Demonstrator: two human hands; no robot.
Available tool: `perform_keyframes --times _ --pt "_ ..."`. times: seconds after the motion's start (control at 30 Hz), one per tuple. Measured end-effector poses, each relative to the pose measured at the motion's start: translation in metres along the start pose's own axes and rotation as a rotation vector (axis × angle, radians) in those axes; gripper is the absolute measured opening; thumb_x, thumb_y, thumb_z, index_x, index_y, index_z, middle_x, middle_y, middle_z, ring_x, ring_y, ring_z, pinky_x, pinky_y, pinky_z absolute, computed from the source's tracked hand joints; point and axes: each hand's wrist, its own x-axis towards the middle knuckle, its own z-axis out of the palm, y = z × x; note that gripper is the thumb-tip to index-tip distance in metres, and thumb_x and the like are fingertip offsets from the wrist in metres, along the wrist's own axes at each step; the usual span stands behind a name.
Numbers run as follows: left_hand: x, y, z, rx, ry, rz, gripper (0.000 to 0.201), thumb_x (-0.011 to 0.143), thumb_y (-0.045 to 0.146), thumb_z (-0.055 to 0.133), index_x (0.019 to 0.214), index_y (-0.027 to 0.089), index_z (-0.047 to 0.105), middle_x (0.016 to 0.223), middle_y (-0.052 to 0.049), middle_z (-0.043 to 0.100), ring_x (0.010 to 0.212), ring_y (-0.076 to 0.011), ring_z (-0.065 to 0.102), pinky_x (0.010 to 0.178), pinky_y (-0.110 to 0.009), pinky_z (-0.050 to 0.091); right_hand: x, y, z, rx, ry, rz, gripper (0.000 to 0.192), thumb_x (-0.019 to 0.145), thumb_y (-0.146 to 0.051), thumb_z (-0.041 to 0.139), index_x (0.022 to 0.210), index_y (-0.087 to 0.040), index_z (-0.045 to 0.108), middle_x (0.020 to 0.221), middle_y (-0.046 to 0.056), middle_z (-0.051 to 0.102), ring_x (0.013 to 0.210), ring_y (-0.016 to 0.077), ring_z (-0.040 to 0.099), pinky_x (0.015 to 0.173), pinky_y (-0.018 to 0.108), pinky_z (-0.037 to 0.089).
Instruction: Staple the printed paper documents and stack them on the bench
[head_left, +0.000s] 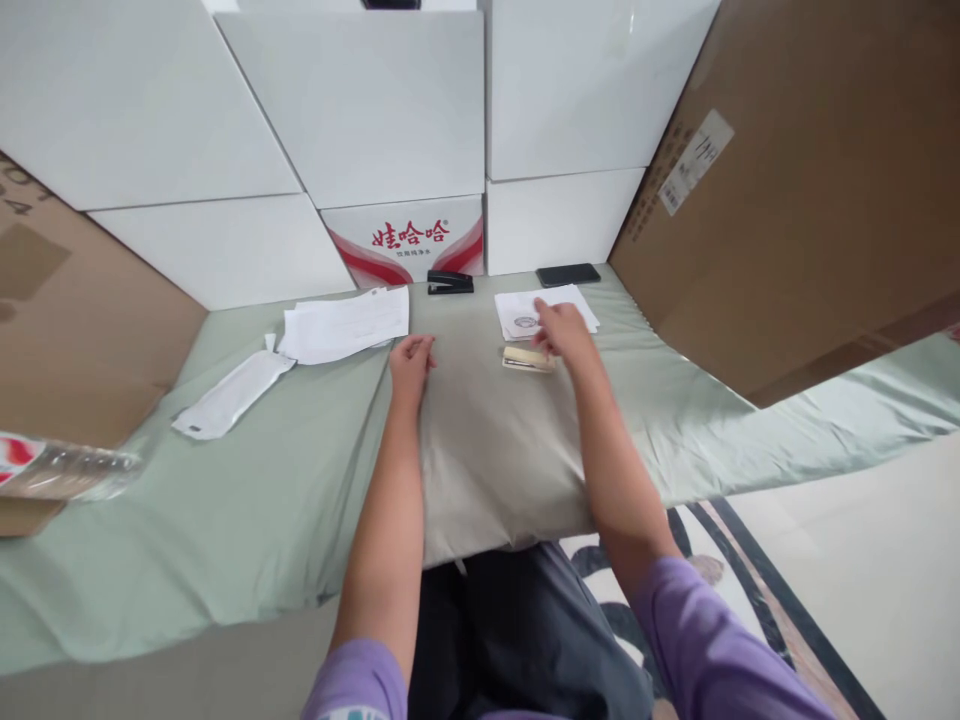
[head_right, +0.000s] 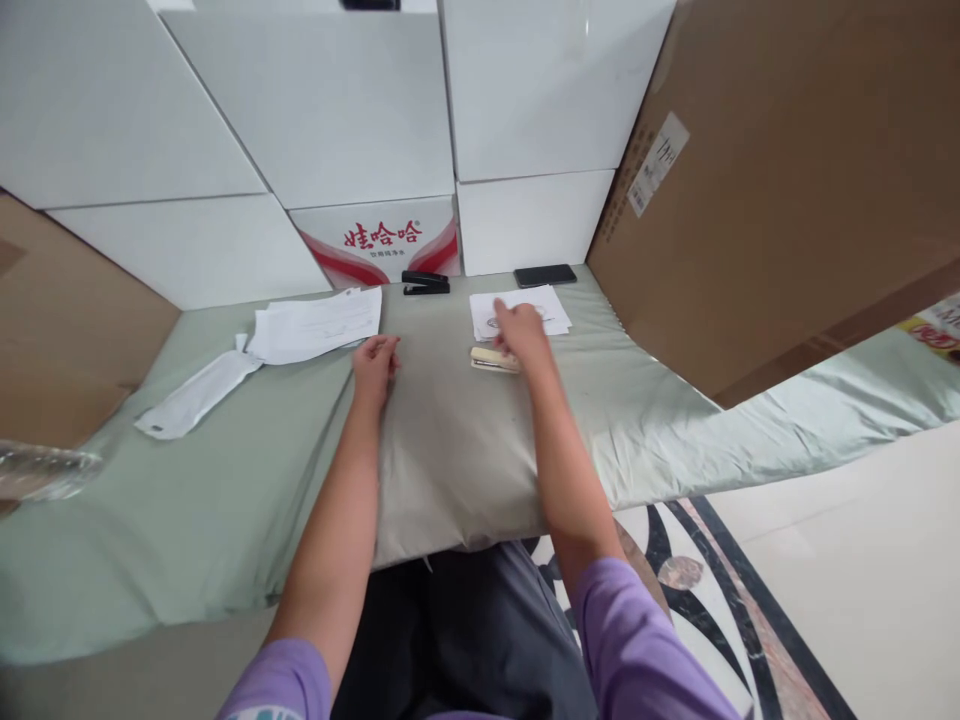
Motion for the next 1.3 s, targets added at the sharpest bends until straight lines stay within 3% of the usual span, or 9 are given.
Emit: perform_keyframes --times 0.1,0.17,0.27,0.37,0.47,0.6,0.8,1.1,1.3 --pt "0.005 -0.001 -0.009 0.003 0.176 0.051 0.019 0.081 0.036 0.067 0.083 0.017 0.066 0.057 0.004 0.057 0.045 -0.0056 0.044 0.046 -0.017 0.033 -0.027 -0.011 0.082 0.055 -0.102 -0.112 0.039 0.097 -0.041 0.048 0.065 -0.019 0.052 0.051 0.0 0.055 0.05 0.0112 0.049 0.056 0.024 0.038" --pt "0.007 0.001 -0.018 -0.016 0.29 -0.017 0.018 0.078 0.029 0.07 0.091 0.017 0.064 0.07 0.002 0.062 0.05 -0.0055 0.052 0.047 -0.016 0.035 -0.035 -0.004 0.134 0.081 -0.036 -0.266 0.034 0.095 -0.031 0.051 0.063 -0.02 0.048 0.058 -0.003 0.052 0.059 0.0108 0.047 0.061 0.024 0.034" --pt "0.006 0.006 -0.027 -0.156 0.275 -0.235 0.034 0.076 0.024 0.075 0.107 0.021 0.061 0.094 -0.004 0.069 0.065 -0.0099 0.067 0.047 -0.015 0.037 -0.03 0.018 0.174 0.117 0.017 -0.432 0.028 0.094 -0.028 0.05 0.067 -0.021 0.048 0.062 -0.005 0.048 0.064 0.0114 0.042 0.064 0.026 0.03" --pt "0.007 0.013 -0.029 -0.355 0.104 -0.353 0.038 0.077 0.022 0.076 0.112 0.024 0.063 0.116 -0.009 0.068 0.086 -0.0172 0.075 0.054 -0.017 0.046 -0.015 0.035 0.173 0.217 0.042 -0.467 0.029 0.093 -0.031 0.05 0.066 -0.021 0.046 0.062 -0.006 0.044 0.064 0.0118 0.04 0.064 0.026 0.028" --pt "0.012 0.017 -0.026 -0.474 0.068 -0.367 0.035 0.078 0.02 0.077 0.111 0.024 0.067 0.129 -0.009 0.066 0.092 -0.018 0.075 0.057 -0.018 0.05 -0.003 0.039 0.162 0.317 0.125 -0.354 0.03 0.093 -0.03 0.047 0.064 -0.022 0.041 0.06 -0.006 0.038 0.063 0.0122 0.039 0.062 0.025 0.027" --pt "0.016 0.017 -0.019 -0.471 0.211 -0.351 0.018 0.084 0.022 0.071 0.101 0.018 0.069 0.124 -0.009 0.07 0.08 -0.0125 0.074 0.045 -0.014 0.042 0.002 0.04 0.164 0.381 0.113 -0.337 0.029 0.092 -0.034 0.048 0.065 -0.022 0.044 0.059 -0.006 0.038 0.062 0.0126 0.039 0.06 0.025 0.028" --pt "0.01 0.014 -0.015 -0.312 0.463 -0.235 0.015 0.084 0.021 0.07 0.089 0.016 0.057 0.079 -0.001 0.07 0.056 -0.007 0.064 0.041 -0.012 0.036 0.002 0.042 0.168 0.464 0.061 -0.322 0.027 0.09 -0.037 0.049 0.067 -0.023 0.045 0.054 -0.006 0.041 0.055 0.0121 0.039 0.055 0.025 0.029" --pt "0.003 0.027 -0.021 -0.411 0.452 -0.438 0.042 0.089 0.007 0.062 0.122 0.022 0.041 0.078 0.0 0.072 0.051 -0.0057 0.06 0.044 -0.011 0.041 -0.002 0.036 0.163 0.476 0.047 -0.292 0.024 0.089 -0.032 0.05 0.068 -0.022 0.047 0.05 -0.007 0.045 0.049 0.0111 0.041 0.052 0.025 0.033" --pt "-0.006 0.026 -0.02 -0.046 0.356 -0.315 0.091 0.078 0.011 0.073 0.155 0.02 0.025 0.079 -0.003 0.074 0.047 -0.0096 0.057 0.041 -0.017 0.038 -0.002 0.036 0.161 0.504 0.018 -0.288 0.024 0.089 -0.031 0.052 0.066 -0.022 0.049 0.049 -0.006 0.047 0.047 0.0104 0.042 0.049 0.023 0.033"
